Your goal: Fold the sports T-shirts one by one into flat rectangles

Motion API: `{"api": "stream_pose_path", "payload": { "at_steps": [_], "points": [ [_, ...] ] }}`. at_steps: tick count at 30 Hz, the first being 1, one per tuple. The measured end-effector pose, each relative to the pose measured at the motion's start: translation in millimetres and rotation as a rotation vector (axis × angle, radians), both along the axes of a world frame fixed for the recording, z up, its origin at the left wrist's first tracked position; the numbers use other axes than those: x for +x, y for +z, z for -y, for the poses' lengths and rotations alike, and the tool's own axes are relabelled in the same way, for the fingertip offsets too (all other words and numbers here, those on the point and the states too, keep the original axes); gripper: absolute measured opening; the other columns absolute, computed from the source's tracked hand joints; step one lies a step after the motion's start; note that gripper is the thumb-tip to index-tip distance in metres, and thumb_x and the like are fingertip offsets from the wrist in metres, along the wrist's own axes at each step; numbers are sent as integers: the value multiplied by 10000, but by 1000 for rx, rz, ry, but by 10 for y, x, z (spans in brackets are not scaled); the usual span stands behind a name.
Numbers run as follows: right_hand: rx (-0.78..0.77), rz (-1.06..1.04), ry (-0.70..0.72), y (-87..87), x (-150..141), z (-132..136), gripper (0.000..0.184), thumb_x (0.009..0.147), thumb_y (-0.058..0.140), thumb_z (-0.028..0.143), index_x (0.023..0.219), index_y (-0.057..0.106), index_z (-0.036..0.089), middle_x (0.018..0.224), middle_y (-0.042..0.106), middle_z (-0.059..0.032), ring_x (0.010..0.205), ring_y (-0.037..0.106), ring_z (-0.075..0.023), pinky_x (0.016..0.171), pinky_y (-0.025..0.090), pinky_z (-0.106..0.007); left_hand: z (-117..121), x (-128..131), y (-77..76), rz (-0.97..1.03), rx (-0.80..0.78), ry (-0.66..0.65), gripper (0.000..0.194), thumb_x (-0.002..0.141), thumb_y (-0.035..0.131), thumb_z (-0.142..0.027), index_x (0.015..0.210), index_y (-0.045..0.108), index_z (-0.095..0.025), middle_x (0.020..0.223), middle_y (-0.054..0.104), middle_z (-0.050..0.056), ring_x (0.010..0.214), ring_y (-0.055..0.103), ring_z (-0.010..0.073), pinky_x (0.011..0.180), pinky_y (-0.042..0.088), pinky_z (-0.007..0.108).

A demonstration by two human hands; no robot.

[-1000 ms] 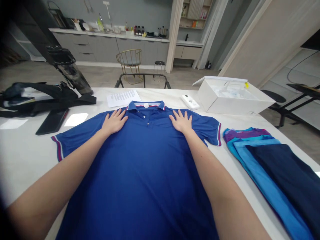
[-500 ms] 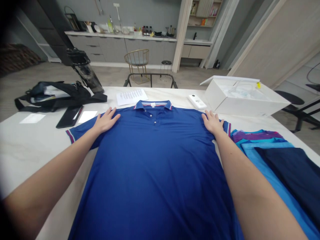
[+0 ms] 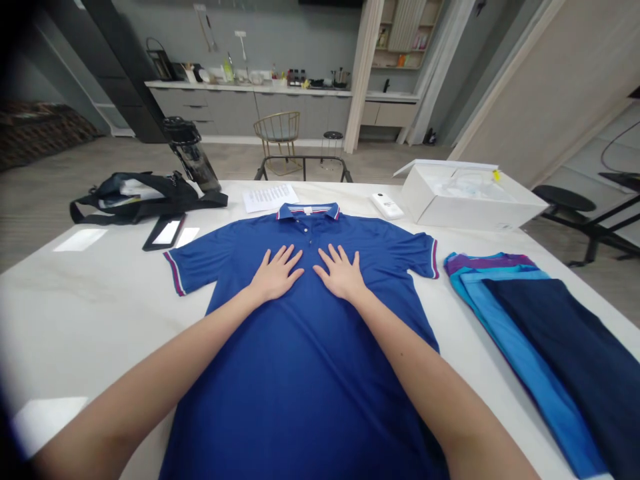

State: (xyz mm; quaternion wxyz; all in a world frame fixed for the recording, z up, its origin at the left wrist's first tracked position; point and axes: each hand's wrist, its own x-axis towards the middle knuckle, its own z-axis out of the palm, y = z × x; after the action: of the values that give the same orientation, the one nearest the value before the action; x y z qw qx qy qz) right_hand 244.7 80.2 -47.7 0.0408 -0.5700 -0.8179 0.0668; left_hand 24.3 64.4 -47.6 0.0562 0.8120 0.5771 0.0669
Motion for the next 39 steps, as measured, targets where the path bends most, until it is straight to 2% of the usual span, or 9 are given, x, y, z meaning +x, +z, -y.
{"api": "stream_pose_path", "payload": {
  "at_steps": [7,11,15,19,23,27,30,34,39],
  "points": [
    [-1,34,105,127,412,1130,660,1023,290,672,1611,320,372,1700,226,-42,1566,156,-357,1190,97,-734,1159,-145,64,11,26,-195,631,1030,288,-628,1603,311,-364,1693,265,46,1568,225,301,1248,139,656],
    [-20,6,186,166,375,1732,603,1056,251,605,1613,307,380,1700,218,-38,1570,155,-338,1181,82,-749,1713,-31,109,18,57,-224,646,1032,325,-604,1623,253,-352,1712,202,50,1576,196,297,1250,154,646],
    [-39,-20,196,177,237,2176,614,1056,256,604,1621,287,366,1698,225,-42,1569,164,-329,1190,91,-737,2127,130,117,20,79,-204,683,1023,350,-609,1636,208,-343,1720,165,54,1581,172,310,1242,177,652],
    [-3,-31,111,159,367,2513,655,1034,281,654,1621,290,363,1696,231,-39,1564,182,-337,1197,90,-732,2460,51,101,4,83,-151,685,1019,346,-622,1634,209,-353,1720,157,51,1583,157,319,1230,154,686],
    [23,-40,31,137,829,2778,643,1042,292,628,1614,323,336,1691,253,-44,1560,203,-331,1216,132,-697,2652,-340,105,-35,54,-115,657,1027,319,-621,1621,264,-346,1710,194,54,1577,189,310,1236,132,681],
    [46,-126,12,137,1234,3013,617,1049,347,558,1600,360,282,1693,252,-64,1560,212,-319,1227,233,-637,2824,-643,145,-60,10,-163,606,1056,286,-561,1614,287,-326,1702,222,39,1573,213,275,1252,143,639],
    [103,-199,53,137,1342,3252,577,1053,388,487,1572,405,236,1684,278,-88,1548,261,-284,1232,317,-526,3092,-616,161,-49,-2,-182,589,1071,256,-525,1622,258,-317,1694,248,39,1568,234,255,1253,172,621],
    [164,-188,134,145,1442,3621,476,1039,437,358,1496,496,240,1620,399,-97,1479,396,-273,1213,365,-493,3500,-468,156,-56,36,-147,591,1055,300,-554,1618,239,-382,1699,230,27,1568,223,305,1213,112,730],
    [162,-65,87,324,1830,3948,300,959,467,199,1191,656,180,1201,683,-126,1139,643,-252,1001,523,-403,3684,-553,151,-60,37,-54,617,1042,330,-571,1619,247,-367,1707,198,41,1570,206,332,1198,140,744]
  ]
}}
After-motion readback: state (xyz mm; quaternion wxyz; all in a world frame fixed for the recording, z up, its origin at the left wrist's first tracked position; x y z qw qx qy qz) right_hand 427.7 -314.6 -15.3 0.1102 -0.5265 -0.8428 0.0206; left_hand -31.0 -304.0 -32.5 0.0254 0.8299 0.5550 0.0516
